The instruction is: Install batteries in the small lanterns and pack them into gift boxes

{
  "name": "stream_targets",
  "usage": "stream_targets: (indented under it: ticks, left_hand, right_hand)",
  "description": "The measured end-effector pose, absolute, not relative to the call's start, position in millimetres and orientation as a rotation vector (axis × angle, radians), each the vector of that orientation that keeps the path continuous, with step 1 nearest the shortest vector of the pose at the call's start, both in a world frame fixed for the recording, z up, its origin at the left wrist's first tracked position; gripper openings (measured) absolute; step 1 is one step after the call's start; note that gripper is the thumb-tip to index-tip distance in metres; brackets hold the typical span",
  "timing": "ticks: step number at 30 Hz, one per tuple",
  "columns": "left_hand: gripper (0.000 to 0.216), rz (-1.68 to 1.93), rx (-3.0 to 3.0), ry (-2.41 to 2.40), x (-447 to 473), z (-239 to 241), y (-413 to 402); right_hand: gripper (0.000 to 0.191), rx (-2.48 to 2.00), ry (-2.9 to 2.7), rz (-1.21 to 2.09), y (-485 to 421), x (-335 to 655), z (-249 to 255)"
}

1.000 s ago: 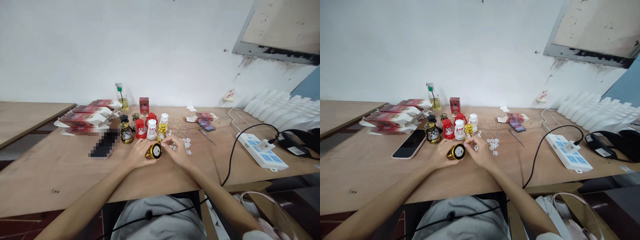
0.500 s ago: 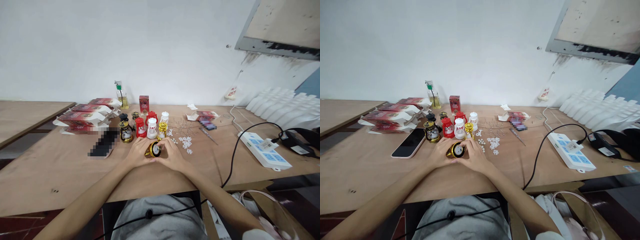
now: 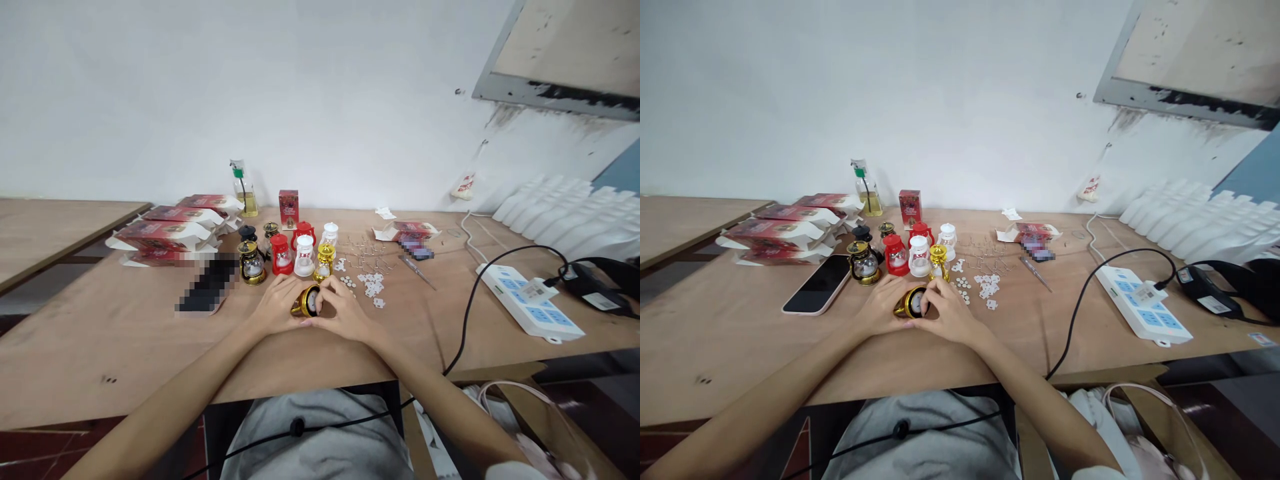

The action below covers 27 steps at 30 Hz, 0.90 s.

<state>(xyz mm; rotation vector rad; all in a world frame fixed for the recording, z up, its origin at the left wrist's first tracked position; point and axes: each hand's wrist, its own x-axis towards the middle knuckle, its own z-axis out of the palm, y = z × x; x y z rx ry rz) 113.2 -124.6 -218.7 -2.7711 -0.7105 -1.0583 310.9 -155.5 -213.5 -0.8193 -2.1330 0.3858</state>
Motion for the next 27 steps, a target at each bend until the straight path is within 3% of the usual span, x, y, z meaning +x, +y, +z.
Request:
stream_targets:
  ticks: [8,18,27]
  left_hand:
    - [0.056,-1.140,-2.762,-0.771,113.3,-217.4,-125.5]
    - [0.054,-1.157,-2.701,-0.771,113.1,-218.4,-125.4]
    - [0.060,-1.074,-2.746,-0.698,112.9,-217.0,-126.3]
  right_hand:
    - [0.041,-0.798,-2.021,0.293,-157.0,308.4,-215.3]
    - [0.038,-0.817,-2.055,0.128,-158.1,308.6,-214.8]
    - [0.045,-0.769,-2.111,0.213,-154.5,311.9,-214.7]
